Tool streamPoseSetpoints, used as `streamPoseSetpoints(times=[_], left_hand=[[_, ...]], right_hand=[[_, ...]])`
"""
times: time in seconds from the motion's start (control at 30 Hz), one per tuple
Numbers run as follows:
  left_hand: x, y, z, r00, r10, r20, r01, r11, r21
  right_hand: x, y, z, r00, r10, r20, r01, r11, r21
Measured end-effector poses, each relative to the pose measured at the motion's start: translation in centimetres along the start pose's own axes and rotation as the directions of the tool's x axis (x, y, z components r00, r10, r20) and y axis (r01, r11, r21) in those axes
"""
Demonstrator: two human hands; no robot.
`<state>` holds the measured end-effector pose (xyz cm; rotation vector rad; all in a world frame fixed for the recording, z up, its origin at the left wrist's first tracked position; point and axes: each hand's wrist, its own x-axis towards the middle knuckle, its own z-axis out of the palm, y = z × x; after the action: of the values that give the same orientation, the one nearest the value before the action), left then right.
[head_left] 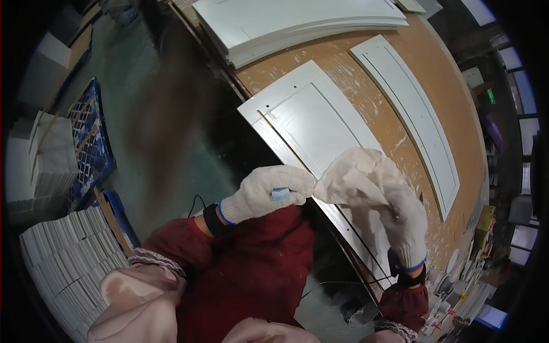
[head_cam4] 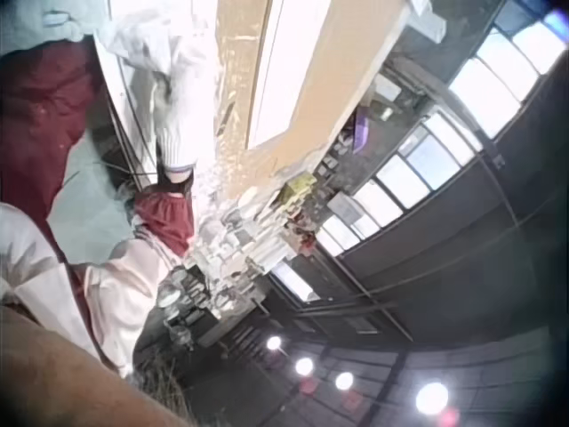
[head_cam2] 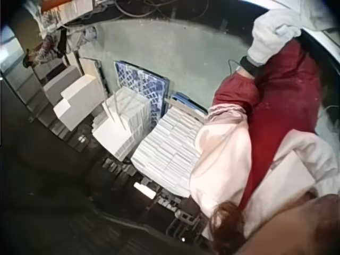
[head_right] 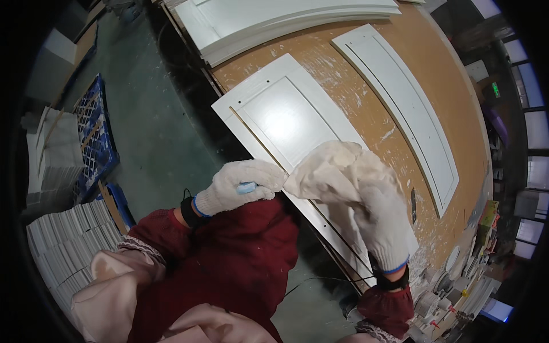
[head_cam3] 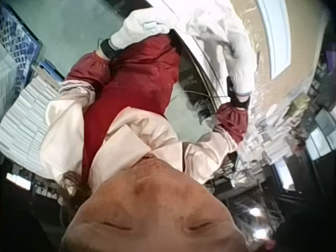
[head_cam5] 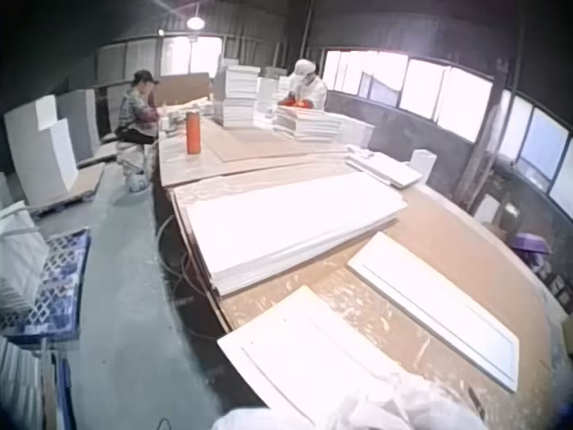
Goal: Cleaning and performing touch-up work on white furniture panels at a workshop workbench.
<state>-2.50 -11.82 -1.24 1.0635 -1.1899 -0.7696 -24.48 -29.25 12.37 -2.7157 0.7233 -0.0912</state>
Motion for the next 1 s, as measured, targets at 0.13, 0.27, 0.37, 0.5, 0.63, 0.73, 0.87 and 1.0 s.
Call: streamPoseSetpoints(times=[0.13,0.27,0.37,0.5,0.63,0.73,0.87,1.0], left_hand=[[-0.6,1.0,-1.5,0.994,-0.084,-0.064,0.086,0.996,0.015],[-0.9,1.3,-2.2,0.962,-0.103,-0.254,0.123,0.990,0.065],[-0.9,0.2,-2.0,0.752,-0.443,-0.489,0.246,0.876,-0.416],[0.1,-1.1,-2.4,0.688,-0.320,-0.652,0.274,0.946,-0.176],[0.8,-1.9,-2.2,0.645,-0.405,-0.648,0.203,0.909,-0.365],[0.5,-1.8,-2.5,0.707,-0.300,-0.641,0.288,0.949,-0.127],[0.8,-2.2,-2.6,0.723,-0.205,-0.660,0.175,0.978,-0.111],[0.8,-1.9,-2.7,0.709,-0.274,-0.650,0.214,0.962,-0.172]], right_hand=[[6.9,-4.5,1.5,0.996,-0.049,0.069,0.039,0.989,0.141],[10.5,-6.4,2.5,0.969,-0.248,0.012,0.248,0.969,0.005],[12.8,-7.2,4.4,0.969,-0.245,0.029,0.239,0.961,0.142],[15.1,-9.4,6.1,0.963,-0.270,0.020,0.267,0.957,0.110],[15.9,-11.0,7.7,0.958,-0.259,0.125,0.271,0.958,-0.091],[16.4,-11.3,8.6,0.946,-0.286,0.151,0.297,0.953,-0.054],[18.0,-12.0,9.6,0.939,-0.327,0.110,0.336,0.939,-0.074],[17.4,-12.0,9.1,0.944,-0.306,0.124,0.320,0.941,-0.111]])
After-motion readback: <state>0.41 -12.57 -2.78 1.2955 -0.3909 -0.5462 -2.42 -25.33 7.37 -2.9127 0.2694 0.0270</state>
